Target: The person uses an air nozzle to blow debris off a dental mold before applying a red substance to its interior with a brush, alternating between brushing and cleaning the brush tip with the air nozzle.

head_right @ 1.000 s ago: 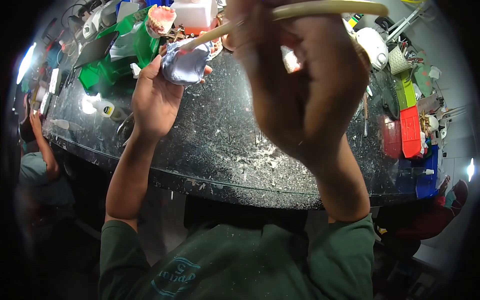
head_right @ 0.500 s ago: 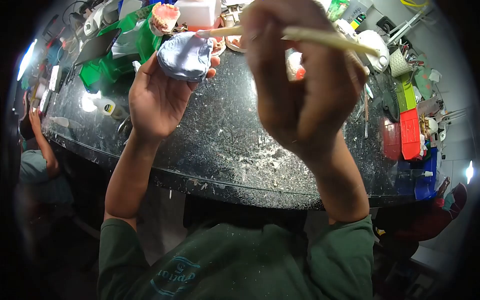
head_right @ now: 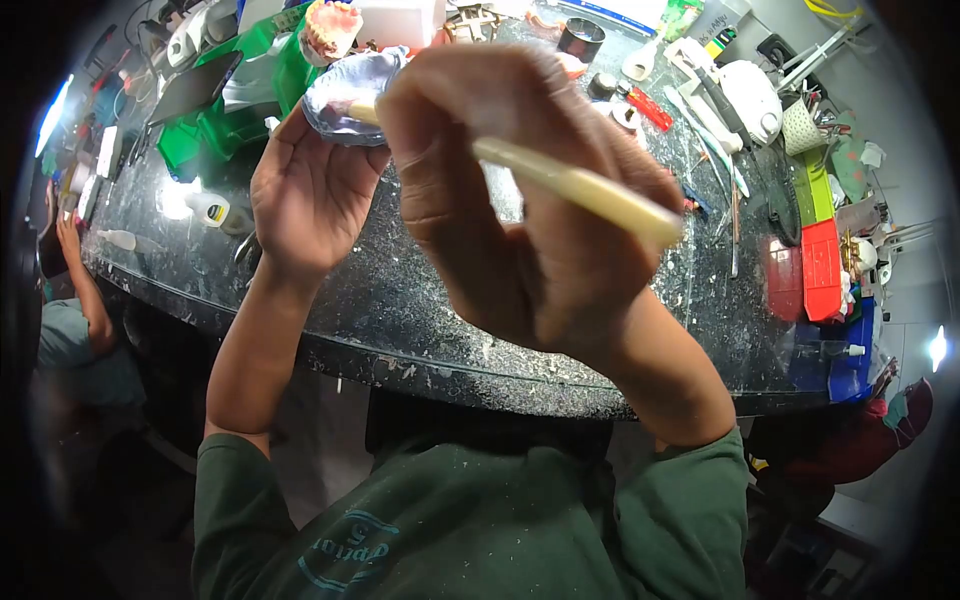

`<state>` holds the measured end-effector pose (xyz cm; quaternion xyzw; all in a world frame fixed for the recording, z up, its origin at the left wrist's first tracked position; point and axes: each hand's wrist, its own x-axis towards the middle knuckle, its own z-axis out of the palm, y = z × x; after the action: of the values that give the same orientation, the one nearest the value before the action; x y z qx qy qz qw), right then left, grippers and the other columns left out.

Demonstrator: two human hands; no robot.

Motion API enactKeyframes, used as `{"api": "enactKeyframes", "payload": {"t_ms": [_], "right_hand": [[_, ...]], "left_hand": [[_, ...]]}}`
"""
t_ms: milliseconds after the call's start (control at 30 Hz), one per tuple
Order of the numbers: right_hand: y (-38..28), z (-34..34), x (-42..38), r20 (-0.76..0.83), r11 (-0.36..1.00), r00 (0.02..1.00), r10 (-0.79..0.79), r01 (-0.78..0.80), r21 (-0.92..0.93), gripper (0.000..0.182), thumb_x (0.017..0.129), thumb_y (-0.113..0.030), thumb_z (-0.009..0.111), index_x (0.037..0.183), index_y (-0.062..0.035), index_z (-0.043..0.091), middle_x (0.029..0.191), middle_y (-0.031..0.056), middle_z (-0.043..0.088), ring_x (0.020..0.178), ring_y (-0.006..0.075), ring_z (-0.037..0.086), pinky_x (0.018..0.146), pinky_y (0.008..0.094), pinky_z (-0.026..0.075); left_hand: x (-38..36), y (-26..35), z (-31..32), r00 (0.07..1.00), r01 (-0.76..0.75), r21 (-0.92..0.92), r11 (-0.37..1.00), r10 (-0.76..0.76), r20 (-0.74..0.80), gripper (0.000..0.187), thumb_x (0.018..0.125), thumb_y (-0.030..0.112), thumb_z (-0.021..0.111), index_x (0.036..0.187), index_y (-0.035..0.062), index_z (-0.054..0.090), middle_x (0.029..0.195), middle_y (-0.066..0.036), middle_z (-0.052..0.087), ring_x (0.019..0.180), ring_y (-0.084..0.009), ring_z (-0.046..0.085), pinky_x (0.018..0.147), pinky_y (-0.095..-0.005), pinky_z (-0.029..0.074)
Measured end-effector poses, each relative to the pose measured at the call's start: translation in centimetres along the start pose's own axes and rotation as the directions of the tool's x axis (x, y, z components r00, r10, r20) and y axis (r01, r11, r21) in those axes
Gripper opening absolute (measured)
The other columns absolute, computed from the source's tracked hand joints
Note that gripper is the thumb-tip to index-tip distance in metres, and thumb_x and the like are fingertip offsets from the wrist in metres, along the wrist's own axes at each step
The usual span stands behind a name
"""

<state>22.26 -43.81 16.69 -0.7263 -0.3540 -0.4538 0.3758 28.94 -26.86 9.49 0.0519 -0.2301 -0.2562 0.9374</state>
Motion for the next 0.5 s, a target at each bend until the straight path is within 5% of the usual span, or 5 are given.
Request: {"api": "enactKeyframes", "payload": {"t_ms": [167, 267, 500], "right_hand": [[1.3, -1.1, 1.1, -0.122, 0.998, 0.992, 0.023, -0.016, 0.06, 0.012, 0.093, -0.002, 0.047, 0.091, 0.0083, 0.053, 0.074, 0.0166, 0.061, 0.056, 0.0171, 0.056, 0.054, 0.0279, 0.049], [0.6, -0.5, 0.6, -0.094, 0.99, 0.995, 0.041, -0.027, 0.141, 0.013, 0.093, -0.003, 0.047, 0.094, 0.0089, 0.052, 0.075, 0.0186, 0.061, 0.057, 0.0179, 0.057, 0.054, 0.0279, 0.05], [0.2, -1.4, 1.5, -0.063, 0.99, 0.997, 0.034, -0.025, 0.136, 0.014, 0.093, -0.004, 0.045, 0.095, 0.0089, 0.052, 0.076, 0.0203, 0.06, 0.056, 0.0194, 0.058, 0.053, 0.0296, 0.051]], "left_hand": [[0.0, 0.1, 0.5, 1.0, 0.02, 0.173, 0.985, -0.017, -0.018, 0.051, 0.101, 0.028, 0.023, 0.135, -0.009, 0.033, 0.136, -0.025, 0.043, 0.125, -0.0406, 0.044, 0.107, -0.0493, 0.036], [0.0, -0.5, 1.5, 0.98, 0.029, 0.399, 0.917, 0.051, -0.19, 0.048, 0.101, 0.031, 0.023, 0.129, -0.0019, 0.044, 0.128, -0.019, 0.053, 0.116, -0.0347, 0.054, 0.103, -0.0478, 0.04], [-0.1, -0.1, 0.8, 0.996, -0.014, 0.471, 0.882, 0.054, -0.072, 0.045, 0.102, 0.029, 0.023, 0.126, -0.0008, 0.046, 0.119, -0.017, 0.059, 0.11, -0.0312, 0.058, 0.1, -0.042, 0.043]]}}
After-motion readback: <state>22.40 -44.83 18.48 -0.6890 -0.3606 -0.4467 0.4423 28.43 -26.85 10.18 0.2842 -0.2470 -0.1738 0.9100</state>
